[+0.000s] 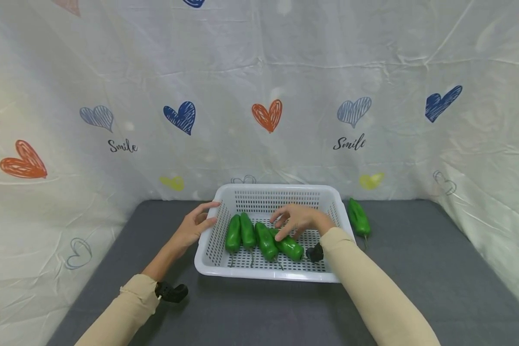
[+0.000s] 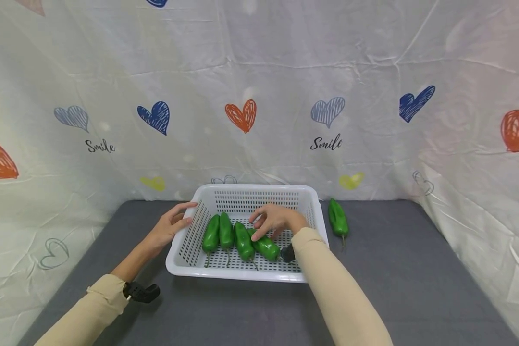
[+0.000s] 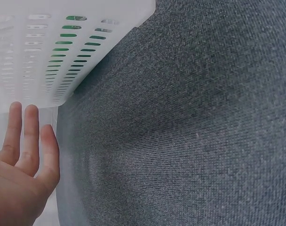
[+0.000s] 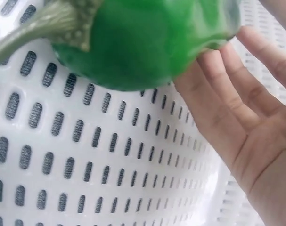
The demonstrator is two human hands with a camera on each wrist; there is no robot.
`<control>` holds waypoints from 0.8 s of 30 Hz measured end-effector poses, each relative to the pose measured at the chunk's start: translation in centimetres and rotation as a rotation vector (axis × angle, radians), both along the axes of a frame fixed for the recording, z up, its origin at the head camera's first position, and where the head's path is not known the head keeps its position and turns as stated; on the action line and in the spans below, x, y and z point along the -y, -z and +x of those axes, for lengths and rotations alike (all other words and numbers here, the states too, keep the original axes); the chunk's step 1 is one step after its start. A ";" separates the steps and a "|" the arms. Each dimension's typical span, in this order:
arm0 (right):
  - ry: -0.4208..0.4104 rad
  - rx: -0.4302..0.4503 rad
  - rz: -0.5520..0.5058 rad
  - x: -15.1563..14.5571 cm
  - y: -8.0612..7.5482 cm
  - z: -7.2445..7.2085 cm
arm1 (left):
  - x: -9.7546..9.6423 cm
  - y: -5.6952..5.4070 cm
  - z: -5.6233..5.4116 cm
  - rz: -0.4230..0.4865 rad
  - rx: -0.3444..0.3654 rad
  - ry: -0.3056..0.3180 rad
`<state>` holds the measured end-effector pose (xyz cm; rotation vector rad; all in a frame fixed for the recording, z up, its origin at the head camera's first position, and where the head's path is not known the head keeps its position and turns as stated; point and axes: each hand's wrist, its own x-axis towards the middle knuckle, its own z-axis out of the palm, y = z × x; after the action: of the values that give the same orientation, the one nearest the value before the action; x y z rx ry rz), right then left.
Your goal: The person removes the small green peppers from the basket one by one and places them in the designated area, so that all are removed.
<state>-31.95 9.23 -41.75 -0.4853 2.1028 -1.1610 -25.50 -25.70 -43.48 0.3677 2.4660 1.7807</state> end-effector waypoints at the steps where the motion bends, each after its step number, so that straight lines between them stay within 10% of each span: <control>1: 0.002 -0.004 0.007 0.0 0.0 0.0 | 0.0 0.0 0.0 0.002 0.003 -0.002; 24: 0.003 -0.090 0.000 -0.7 -0.4 -0.5 | 0.1 0.1 -0.1 0.007 -0.003 0.014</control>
<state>-32.44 9.90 -41.31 -0.5438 2.1811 -1.1607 -25.61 -25.76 -43.55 0.3877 2.4534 1.7847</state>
